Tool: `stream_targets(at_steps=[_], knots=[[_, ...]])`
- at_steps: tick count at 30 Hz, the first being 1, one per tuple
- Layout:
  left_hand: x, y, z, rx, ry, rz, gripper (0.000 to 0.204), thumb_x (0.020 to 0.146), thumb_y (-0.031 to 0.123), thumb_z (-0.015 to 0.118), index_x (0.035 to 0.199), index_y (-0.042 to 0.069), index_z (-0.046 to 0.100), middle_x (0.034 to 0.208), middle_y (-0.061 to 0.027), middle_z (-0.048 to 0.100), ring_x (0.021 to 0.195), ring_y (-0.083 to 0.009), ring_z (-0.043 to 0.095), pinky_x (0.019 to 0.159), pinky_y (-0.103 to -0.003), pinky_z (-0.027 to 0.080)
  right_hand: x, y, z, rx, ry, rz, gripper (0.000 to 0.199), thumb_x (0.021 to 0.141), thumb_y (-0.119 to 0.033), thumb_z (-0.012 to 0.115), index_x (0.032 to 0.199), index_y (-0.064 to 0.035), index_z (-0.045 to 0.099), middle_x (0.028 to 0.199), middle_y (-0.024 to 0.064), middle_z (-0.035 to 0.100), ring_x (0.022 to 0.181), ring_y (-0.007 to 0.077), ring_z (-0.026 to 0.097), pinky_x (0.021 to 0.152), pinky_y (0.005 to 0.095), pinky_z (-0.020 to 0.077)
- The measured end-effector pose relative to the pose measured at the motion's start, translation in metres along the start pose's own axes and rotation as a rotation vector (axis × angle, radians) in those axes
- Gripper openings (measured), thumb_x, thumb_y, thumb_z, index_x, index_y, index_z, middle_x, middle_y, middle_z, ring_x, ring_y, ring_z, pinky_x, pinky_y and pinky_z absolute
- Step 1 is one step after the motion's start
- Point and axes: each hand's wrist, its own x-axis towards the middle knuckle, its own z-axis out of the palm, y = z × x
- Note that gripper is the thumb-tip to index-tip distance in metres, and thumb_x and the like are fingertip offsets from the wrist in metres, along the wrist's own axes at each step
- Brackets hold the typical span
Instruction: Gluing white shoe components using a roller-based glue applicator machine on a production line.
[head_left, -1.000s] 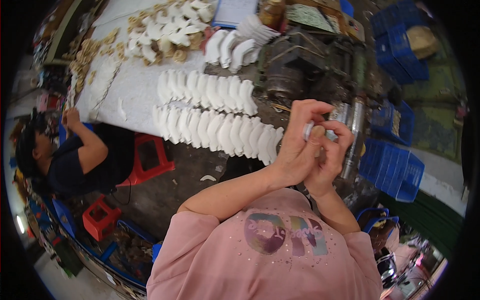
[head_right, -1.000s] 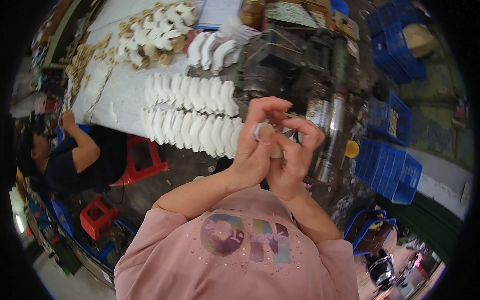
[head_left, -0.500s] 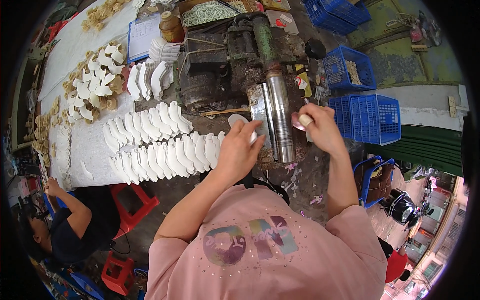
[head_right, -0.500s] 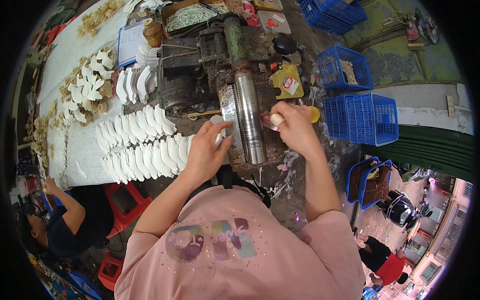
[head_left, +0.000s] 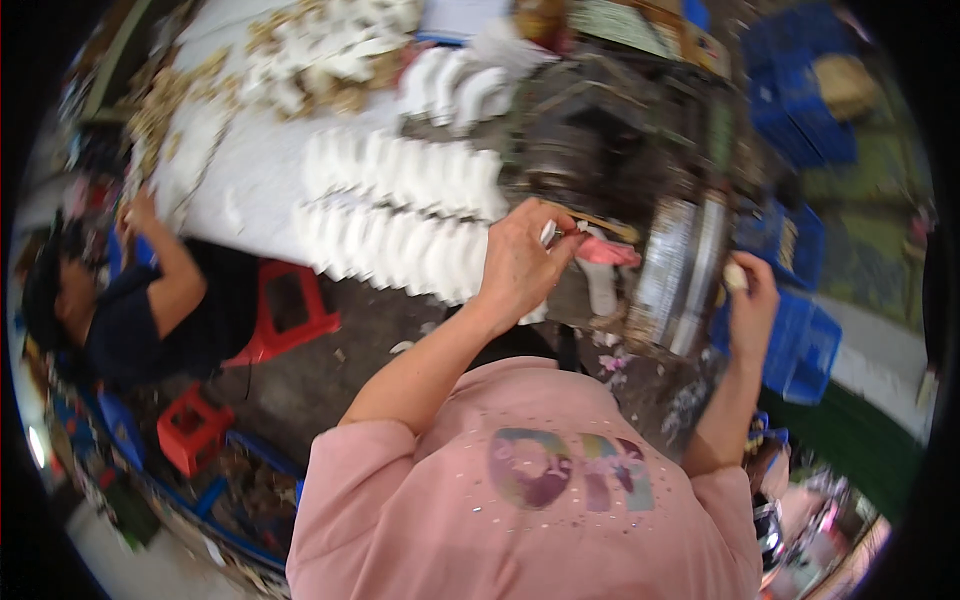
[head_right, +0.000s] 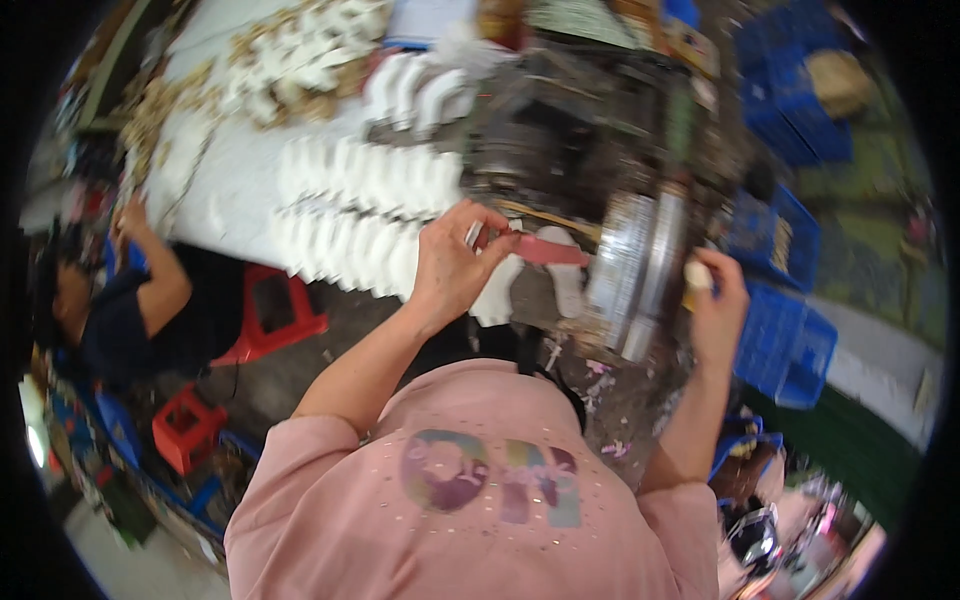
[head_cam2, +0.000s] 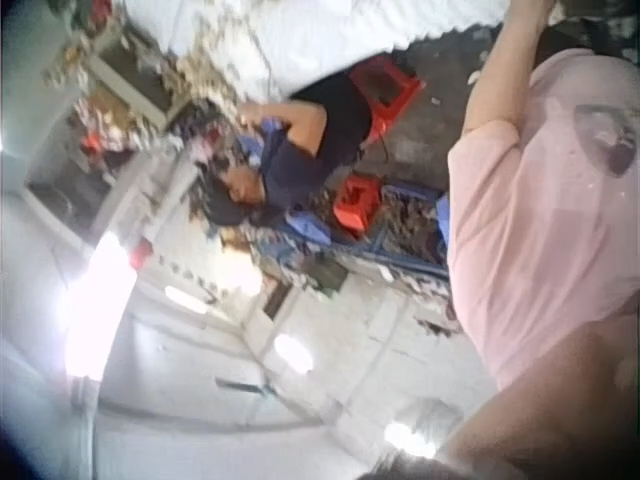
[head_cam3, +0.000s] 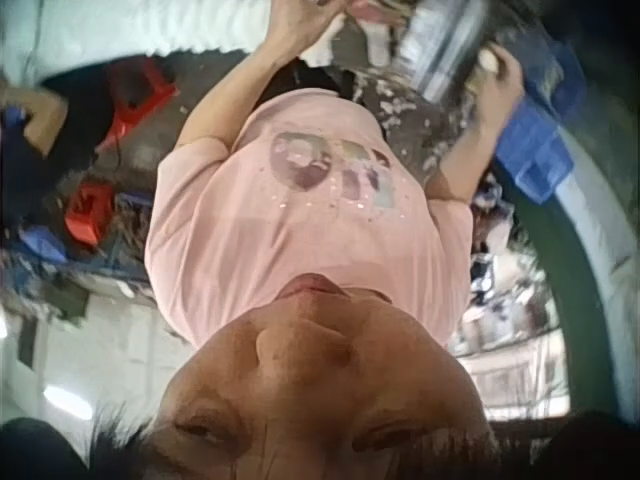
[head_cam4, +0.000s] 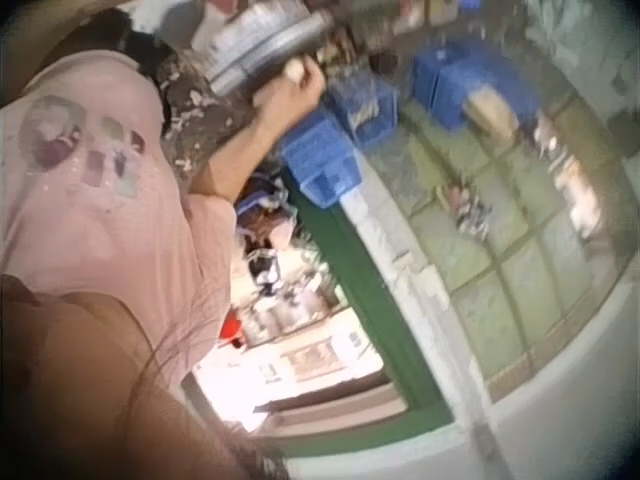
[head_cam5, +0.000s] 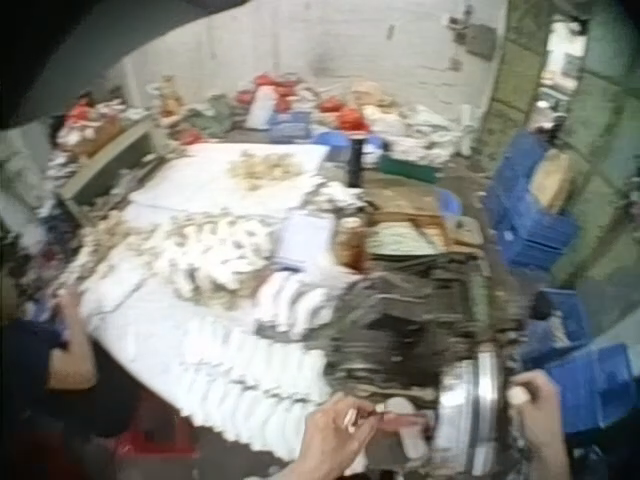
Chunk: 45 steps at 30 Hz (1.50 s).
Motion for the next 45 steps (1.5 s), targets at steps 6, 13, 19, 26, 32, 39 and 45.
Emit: stream_targets(at_steps=[6, 13, 19, 26, 32, 39, 45], knots=[[0.007, -0.138, -0.165, 0.404, 0.502, 0.089, 0.014, 0.071, -0.002, 0.071, 0.082, 0.004, 0.064, 0.077, -0.0078, 0.062, 0.067, -0.0176, 0.059, 0.058, -0.029, 0.046, 0.008, 0.02, -0.008, -0.001, -0.005, 0.04, 0.02, 0.091, -0.014, 0.057, 0.108, -0.0041, 0.059, 0.099, 0.0016, 0.059, 0.092, 0.0112, 0.055, 0.083, 0.0252, 0.041], [-0.046, -0.238, -0.285, 1.111, 0.169, -0.038, 0.01, 0.071, 0.009, 0.07, 0.079, 0.009, 0.065, 0.081, -0.0064, 0.055, 0.084, -0.025, 0.055, 0.073, -0.037, 0.047, 0.016, 0.016, 0.003, -0.06, 0.059, 0.008, 0.022, 0.091, -0.007, 0.054, 0.112, -0.0011, 0.056, 0.101, 0.0042, 0.059, 0.091, 0.011, 0.056, 0.082, 0.0243, 0.0429], [-0.057, -0.237, -0.292, 1.206, -0.259, -0.326, 0.02, 0.074, 0.005, 0.064, 0.094, 0.008, 0.065, 0.089, -0.0126, 0.058, 0.09, -0.0305, 0.057, 0.076, -0.04, 0.048, 0.014, 0.011, 0.002, -0.046, 0.105, -0.005, 0.024, 0.091, -0.011, 0.056, 0.113, -0.0005, 0.055, 0.102, 0.005, 0.06, 0.094, 0.0114, 0.056, 0.084, 0.0246, 0.0429], [-0.007, -0.117, -0.225, 0.137, 0.112, -0.281, 0.024, 0.089, 0.014, 0.053, 0.111, 0.004, 0.059, 0.087, -0.0054, 0.053, 0.081, -0.0154, 0.052, 0.072, -0.027, 0.043, -0.009, -0.051, 0.029, 0.138, 0.107, -0.145, 0.016, 0.091, -0.005, 0.054, 0.106, -0.0009, 0.056, 0.097, 0.0052, 0.061, 0.089, 0.0122, 0.057, 0.082, 0.0254, 0.0448], [-0.003, -0.008, -0.086, -0.556, -0.238, 0.009, 0.049, 0.097, 0.045, 0.038, 0.118, 0.003, 0.056, 0.1, -0.0027, 0.047, 0.084, -0.0102, 0.046, 0.072, -0.023, 0.039, -0.036, -0.125, 0.106, -0.001, -0.154, -0.515, 0.029, 0.071, -0.004, 0.067, 0.1, -0.0064, 0.061, 0.109, 0.0109, 0.054, 0.102, 0.0299, 0.047, 0.088, 0.0394, 0.0378], [-0.007, 0.04, 0.01, -0.937, -0.256, 0.137, 0.058, 0.095, 0.051, 0.036, 0.118, 0.0, 0.051, 0.103, -0.0069, 0.046, 0.09, -0.0135, 0.046, 0.078, -0.027, 0.041, -0.05, -0.11, 0.124, -0.037, 0.151, -0.63, 0.026, 0.07, -0.009, 0.068, 0.095, -0.0072, 0.064, 0.123, 0.0131, 0.048, 0.107, 0.0318, 0.043, 0.09, 0.0444, 0.0295], [-0.015, 0.059, 0.037, -0.95, -0.081, -0.03, 0.052, 0.094, 0.05, 0.041, 0.114, 0.001, 0.044, 0.094, -0.0037, 0.046, 0.083, -0.0102, 0.045, 0.073, -0.023, 0.04, -0.05, -0.094, 0.111, 0.008, 0.245, -0.671, 0.019, 0.069, -0.009, 0.069, 0.086, -0.0085, 0.061, 0.116, 0.0106, 0.05, 0.106, 0.0314, 0.043, 0.087, 0.0432, 0.0297]])
